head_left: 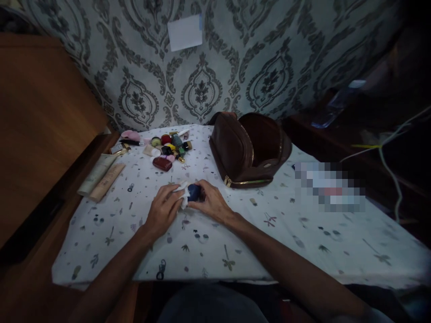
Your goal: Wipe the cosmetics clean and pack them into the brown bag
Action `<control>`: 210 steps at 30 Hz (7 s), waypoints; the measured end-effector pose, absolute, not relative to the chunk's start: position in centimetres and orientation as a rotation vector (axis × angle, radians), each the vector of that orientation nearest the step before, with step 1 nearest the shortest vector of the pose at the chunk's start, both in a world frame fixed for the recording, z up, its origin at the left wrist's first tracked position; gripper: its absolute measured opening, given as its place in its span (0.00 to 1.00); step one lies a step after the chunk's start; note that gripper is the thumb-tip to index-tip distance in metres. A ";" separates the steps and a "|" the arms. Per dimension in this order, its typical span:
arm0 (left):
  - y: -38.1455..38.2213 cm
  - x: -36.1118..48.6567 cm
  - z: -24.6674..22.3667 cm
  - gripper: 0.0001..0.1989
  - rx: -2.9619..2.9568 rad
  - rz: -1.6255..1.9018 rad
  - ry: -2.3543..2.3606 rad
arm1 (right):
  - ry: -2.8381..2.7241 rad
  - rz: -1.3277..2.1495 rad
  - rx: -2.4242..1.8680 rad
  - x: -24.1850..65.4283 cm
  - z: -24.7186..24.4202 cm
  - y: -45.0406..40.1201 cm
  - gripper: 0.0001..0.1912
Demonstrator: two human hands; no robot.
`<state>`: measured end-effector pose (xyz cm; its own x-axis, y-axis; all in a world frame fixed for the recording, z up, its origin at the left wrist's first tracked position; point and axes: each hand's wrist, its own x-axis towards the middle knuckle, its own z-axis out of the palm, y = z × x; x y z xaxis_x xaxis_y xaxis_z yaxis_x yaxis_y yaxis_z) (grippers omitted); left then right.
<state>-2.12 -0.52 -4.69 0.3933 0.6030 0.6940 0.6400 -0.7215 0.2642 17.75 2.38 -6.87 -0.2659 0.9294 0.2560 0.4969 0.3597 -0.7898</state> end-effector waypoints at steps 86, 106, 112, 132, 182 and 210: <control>-0.5 -1.9 -5.4 0.14 -2.694 -1.276 -1.128 | -1.977 0.625 -1.101 17.9 -6.9 2.2 0.27; -0.6 -1.9 -5.6 0.14 -2.680 -1.282 -1.098 | -1.990 0.590 -1.118 17.8 -7.1 2.5 0.28; -0.4 -1.9 -5.6 0.13 -2.635 -1.297 -1.192 | -2.007 0.552 -1.130 17.7 -7.2 2.4 0.30; -0.6 -1.5 -6.1 0.14 -2.691 -1.261 -1.178 | -2.038 0.365 -1.251 17.5 -7.5 2.4 0.35; -0.4 -2.1 -5.8 0.14 -2.543 -1.321 -1.428 | -1.855 0.872 -1.201 18.0 -5.9 2.3 0.20; 0.1 -2.5 -6.5 0.14 -2.535 -1.310 -1.486 | -1.830 0.788 -1.196 17.7 -6.3 2.3 0.29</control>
<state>-2.46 0.13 -6.54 0.2428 0.7574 0.6061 0.6960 -0.5713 0.4350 17.72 2.31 -6.30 -0.2381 0.9298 0.2808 0.4351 0.3606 -0.8250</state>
